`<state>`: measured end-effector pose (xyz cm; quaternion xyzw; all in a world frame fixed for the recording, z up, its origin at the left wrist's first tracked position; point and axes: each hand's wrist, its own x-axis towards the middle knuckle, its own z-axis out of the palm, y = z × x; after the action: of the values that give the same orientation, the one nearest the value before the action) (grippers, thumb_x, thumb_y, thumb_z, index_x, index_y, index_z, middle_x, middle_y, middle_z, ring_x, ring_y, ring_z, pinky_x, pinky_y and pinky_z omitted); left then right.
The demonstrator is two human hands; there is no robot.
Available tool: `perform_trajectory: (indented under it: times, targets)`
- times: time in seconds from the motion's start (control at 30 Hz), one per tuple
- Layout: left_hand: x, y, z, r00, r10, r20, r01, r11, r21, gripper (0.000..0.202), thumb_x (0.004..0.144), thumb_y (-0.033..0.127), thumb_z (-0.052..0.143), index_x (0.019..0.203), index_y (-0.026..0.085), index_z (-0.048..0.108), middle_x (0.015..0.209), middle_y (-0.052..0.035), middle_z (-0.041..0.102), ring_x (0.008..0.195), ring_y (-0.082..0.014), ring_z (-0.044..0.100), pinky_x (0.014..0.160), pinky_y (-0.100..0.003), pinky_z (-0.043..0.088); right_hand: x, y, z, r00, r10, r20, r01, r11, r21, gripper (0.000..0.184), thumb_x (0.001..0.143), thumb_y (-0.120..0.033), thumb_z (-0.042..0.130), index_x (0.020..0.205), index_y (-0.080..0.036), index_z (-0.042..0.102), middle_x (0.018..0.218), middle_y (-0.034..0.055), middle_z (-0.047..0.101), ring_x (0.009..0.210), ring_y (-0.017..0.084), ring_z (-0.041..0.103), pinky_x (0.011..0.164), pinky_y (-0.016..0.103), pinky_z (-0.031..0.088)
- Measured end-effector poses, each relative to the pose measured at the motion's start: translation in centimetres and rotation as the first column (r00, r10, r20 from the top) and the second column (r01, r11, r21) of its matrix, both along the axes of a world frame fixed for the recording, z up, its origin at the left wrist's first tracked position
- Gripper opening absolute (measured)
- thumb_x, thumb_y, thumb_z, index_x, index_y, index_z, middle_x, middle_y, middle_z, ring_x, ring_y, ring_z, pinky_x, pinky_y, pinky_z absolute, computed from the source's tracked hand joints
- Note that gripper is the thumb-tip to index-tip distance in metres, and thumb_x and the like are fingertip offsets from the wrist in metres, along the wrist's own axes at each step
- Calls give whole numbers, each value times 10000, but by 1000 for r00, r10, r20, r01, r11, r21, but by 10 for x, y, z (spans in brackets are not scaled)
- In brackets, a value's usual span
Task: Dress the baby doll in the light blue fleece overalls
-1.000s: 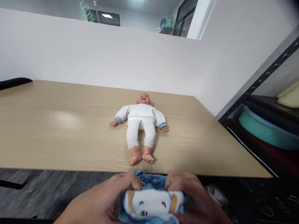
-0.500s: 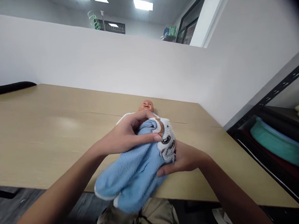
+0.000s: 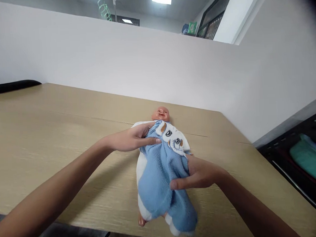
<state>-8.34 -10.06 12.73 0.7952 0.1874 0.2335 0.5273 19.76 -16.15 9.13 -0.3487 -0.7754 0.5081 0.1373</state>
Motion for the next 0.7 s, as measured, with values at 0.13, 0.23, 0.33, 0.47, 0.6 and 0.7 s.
perform_trajectory:
  times: [0.13, 0.23, 0.33, 0.47, 0.6, 0.7]
  targets:
    - [-7, 11, -8, 976, -26, -218, 23, 1000, -18, 364, 874, 470, 841, 995, 177, 661, 915, -29, 657, 815, -197, 631, 675, -265, 541, -3, 7, -2, 999, 3, -49, -3, 1000, -9, 693, 860, -517, 865, 1462, -255, 642, 1429, 76, 710, 1314, 300, 664, 1179, 436, 516]
    - [-13, 18, -16, 956, -188, -225, 166, 979, -114, 430, 806, 500, 894, 789, 176, 612, 711, 20, 558, 649, -153, 537, 566, -245, 480, -1, 11, -12, 968, -82, -238, 61, 994, -91, 620, 919, -584, 783, 1408, -216, 681, 1360, 104, 739, 1252, 297, 698, 1113, 437, 566]
    - [-11, 20, -19, 974, -212, -80, 201, 971, -128, 343, 915, 472, 812, 896, 176, 640, 831, -5, 622, 787, -173, 594, 713, -253, 549, -1, 15, -20, 929, -238, -282, 227, 971, -72, 676, 898, -661, 770, 1400, -216, 685, 1445, 130, 689, 1351, 336, 637, 1162, 494, 527]
    - [-4, 20, -21, 1000, -27, 11, 28, 995, -91, 294, 999, 467, 725, 1086, 196, 652, 1056, -36, 681, 1034, -198, 634, 939, -271, 551, -5, 19, -16, 969, -134, -207, 111, 987, -118, 739, 863, -651, 809, 1448, -225, 657, 1448, 122, 684, 1375, 345, 622, 1185, 483, 507]
    - [-1, 17, -26, 997, -77, -22, 72, 980, -186, 387, 976, 574, 713, 982, 188, 682, 954, -41, 689, 856, -185, 622, 796, -273, 563, -8, 21, -8, 973, 72, -217, -116, 973, -199, 765, 771, -537, 924, 1428, -236, 673, 1260, 74, 763, 1323, 311, 660, 1174, 422, 514]
    - [-3, 15, -28, 983, -177, -55, 156, 949, -275, 513, 859, 695, 780, 800, 201, 653, 740, -5, 583, 682, -168, 529, 630, -261, 503, -4, 20, -13, 958, -53, -280, -11, 975, -220, 668, 754, -597, 914, 1273, -207, 755, 906, 43, 772, 1021, 277, 759, 931, 368, 642]
